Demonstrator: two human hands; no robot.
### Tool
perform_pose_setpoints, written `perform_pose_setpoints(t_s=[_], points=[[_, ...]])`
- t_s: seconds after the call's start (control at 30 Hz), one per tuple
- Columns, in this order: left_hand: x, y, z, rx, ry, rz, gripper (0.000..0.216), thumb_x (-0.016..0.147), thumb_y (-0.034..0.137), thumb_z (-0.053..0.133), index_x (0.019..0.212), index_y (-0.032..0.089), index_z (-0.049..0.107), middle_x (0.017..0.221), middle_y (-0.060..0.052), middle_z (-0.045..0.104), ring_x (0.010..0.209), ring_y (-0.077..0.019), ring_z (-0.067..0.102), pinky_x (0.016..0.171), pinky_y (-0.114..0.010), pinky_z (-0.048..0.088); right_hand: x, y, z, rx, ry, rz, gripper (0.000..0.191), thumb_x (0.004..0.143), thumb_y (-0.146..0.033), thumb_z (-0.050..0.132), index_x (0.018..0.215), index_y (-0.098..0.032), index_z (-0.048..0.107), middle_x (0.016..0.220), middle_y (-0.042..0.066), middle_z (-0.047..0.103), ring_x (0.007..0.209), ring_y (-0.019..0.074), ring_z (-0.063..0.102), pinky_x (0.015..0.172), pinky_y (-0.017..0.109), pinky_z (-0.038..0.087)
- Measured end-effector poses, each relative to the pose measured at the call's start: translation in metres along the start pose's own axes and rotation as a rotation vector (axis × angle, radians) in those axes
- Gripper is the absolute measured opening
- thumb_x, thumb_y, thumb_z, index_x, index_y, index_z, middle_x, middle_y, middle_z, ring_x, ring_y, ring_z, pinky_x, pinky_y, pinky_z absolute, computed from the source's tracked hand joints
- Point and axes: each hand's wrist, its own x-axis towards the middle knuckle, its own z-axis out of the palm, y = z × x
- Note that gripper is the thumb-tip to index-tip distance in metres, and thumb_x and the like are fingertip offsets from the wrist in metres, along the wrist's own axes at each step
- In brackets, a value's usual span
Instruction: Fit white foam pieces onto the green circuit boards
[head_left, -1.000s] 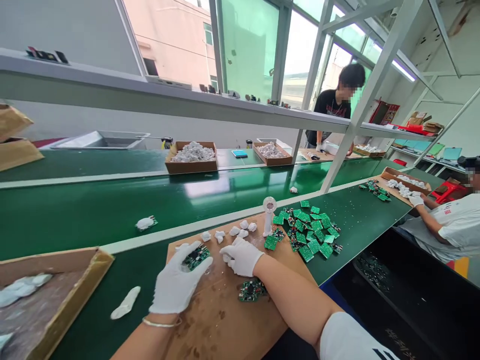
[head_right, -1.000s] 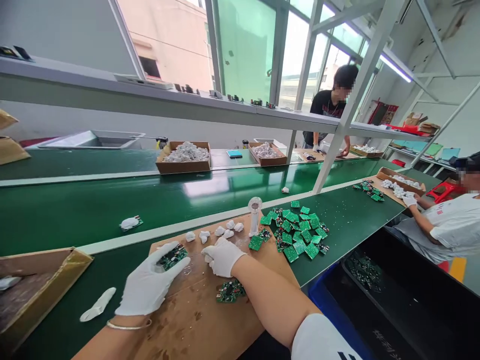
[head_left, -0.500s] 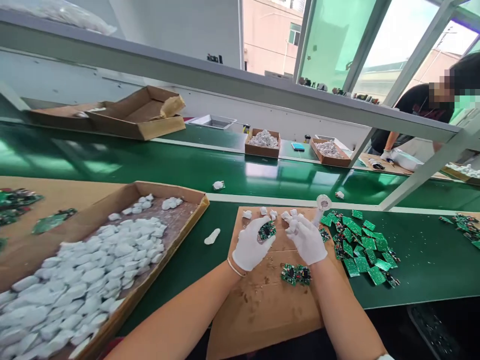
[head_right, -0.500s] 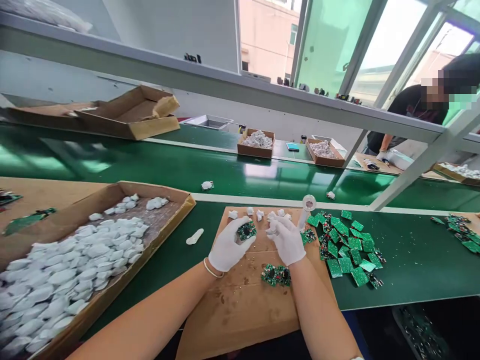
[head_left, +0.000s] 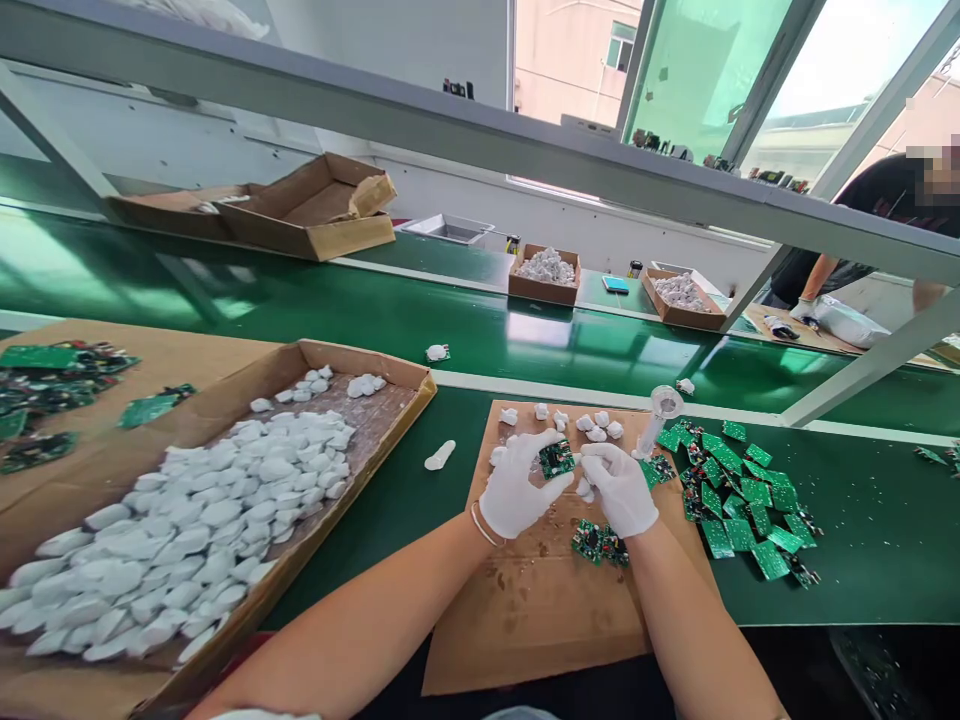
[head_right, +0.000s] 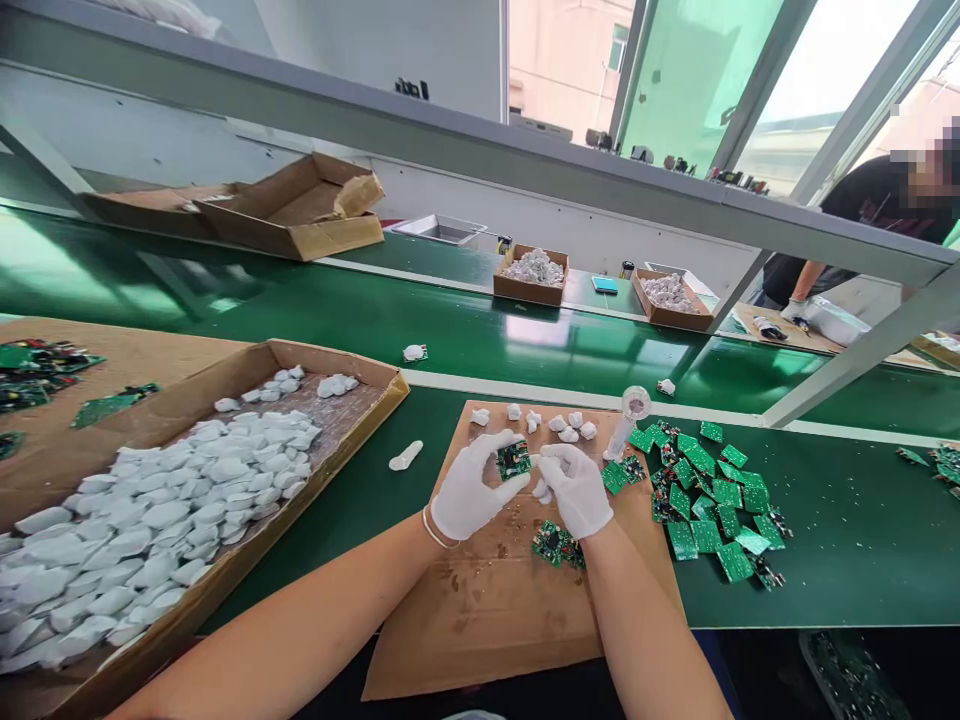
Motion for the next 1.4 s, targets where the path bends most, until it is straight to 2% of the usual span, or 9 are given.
perform_pose_setpoints(t_s=[0.17, 0.4, 0.7, 0.83, 0.93, 1.0, 1.13, 1.3, 1.4], points=[[0.000, -0.006, 0.004, -0.585, -0.047, -0.084, 0.069, 0.074, 0.039, 0.074, 0.132, 0.020, 0.043, 0.126, -0.016, 0.060, 0.120, -0.0289, 0.058, 0.102, -0.047, 0.048, -0.001, 0.002, -0.001, 0.020, -0.008, -0.068, 0.032, 0.075, -0.041, 0.070, 0.096, -0.018, 0.064, 0.067, 0.001, 0.064, 0.057, 0.0138, 0.059, 0.056, 0.028, 0.049], [-0.001, -0.011, 0.008, -0.719, -0.087, -0.098, 0.075, 0.069, 0.040, 0.079, 0.132, 0.022, 0.043, 0.123, -0.015, 0.063, 0.120, -0.0296, 0.058, 0.105, -0.052, 0.044, -0.004, -0.007, 0.004, 0.018, 0.000, -0.082, 0.032, 0.071, -0.032, 0.071, 0.098, -0.016, 0.068, 0.062, -0.003, 0.055, 0.065, 0.0143, 0.059, 0.073, 0.032, 0.050], [-0.001, -0.005, 0.002, -0.540, -0.119, -0.058, 0.061, 0.073, 0.031, 0.075, 0.127, 0.021, 0.049, 0.123, -0.014, 0.064, 0.118, -0.0283, 0.059, 0.103, -0.049, 0.047, -0.010, -0.012, 0.005, -0.041, 0.009, -0.134, 0.035, 0.071, -0.036, 0.071, 0.099, -0.019, 0.064, 0.070, -0.001, 0.057, 0.076, 0.0196, 0.062, 0.077, 0.037, 0.050], [-0.001, 0.004, -0.001, -0.147, -0.081, 0.017, 0.042, 0.076, 0.026, 0.069, 0.117, 0.022, 0.058, 0.117, -0.010, 0.066, 0.115, -0.0278, 0.059, 0.101, -0.049, 0.046, -0.014, -0.008, 0.009, -0.209, -0.045, -0.239, 0.042, 0.064, -0.027, 0.076, 0.102, -0.019, 0.061, 0.080, 0.001, 0.059, 0.079, 0.0189, 0.057, 0.078, 0.035, 0.048], [-0.002, 0.011, -0.005, 0.063, -0.068, 0.120, 0.040, 0.076, 0.023, 0.066, 0.116, 0.023, 0.059, 0.111, -0.009, 0.067, 0.110, -0.0283, 0.059, 0.098, -0.048, 0.046, -0.016, -0.007, 0.010, -0.307, -0.016, -0.205, 0.027, 0.066, -0.026, 0.072, 0.091, -0.019, 0.063, 0.088, 0.003, 0.062, 0.080, 0.0186, 0.056, 0.075, 0.032, 0.046], [-0.001, 0.014, -0.008, 0.093, -0.060, 0.159, 0.050, 0.074, 0.027, 0.069, 0.122, 0.022, 0.055, 0.113, -0.009, 0.065, 0.109, -0.0293, 0.059, 0.096, -0.048, 0.047, -0.017, -0.007, 0.010, -0.169, -0.046, -0.074, 0.019, 0.069, -0.029, 0.069, 0.083, -0.019, 0.061, 0.079, 0.001, 0.060, 0.073, 0.0173, 0.055, 0.068, 0.030, 0.045], [0.001, 0.017, -0.013, 0.052, -0.118, 0.165, 0.079, 0.065, 0.038, 0.079, 0.134, 0.022, 0.045, 0.127, -0.013, 0.058, 0.120, -0.0341, 0.052, 0.099, -0.051, 0.045, -0.016, -0.011, 0.009, 0.270, -0.225, 0.167, 0.025, 0.067, -0.035, 0.074, 0.077, -0.020, 0.057, 0.066, -0.002, 0.052, 0.058, 0.0125, 0.048, 0.056, 0.026, 0.041], [0.000, 0.016, -0.010, -0.047, -0.173, 0.206, 0.068, 0.070, 0.034, 0.077, 0.131, 0.023, 0.049, 0.131, -0.011, 0.058, 0.126, -0.0322, 0.050, 0.107, -0.052, 0.040, -0.018, -0.014, 0.013, 0.376, -0.292, 0.210, 0.028, 0.066, -0.037, 0.079, 0.069, -0.019, 0.057, 0.059, -0.003, 0.046, 0.053, 0.0104, 0.042, 0.048, 0.022, 0.035], [-0.001, 0.019, -0.009, -0.057, -0.163, 0.185, 0.057, 0.076, 0.029, 0.071, 0.129, 0.023, 0.051, 0.127, -0.010, 0.061, 0.124, -0.0301, 0.052, 0.107, -0.050, 0.041, -0.017, -0.011, 0.015, 0.358, -0.251, 0.181, 0.026, 0.068, -0.040, 0.078, 0.072, -0.020, 0.061, 0.063, -0.001, 0.052, 0.057, 0.0120, 0.047, 0.050, 0.023, 0.040]])
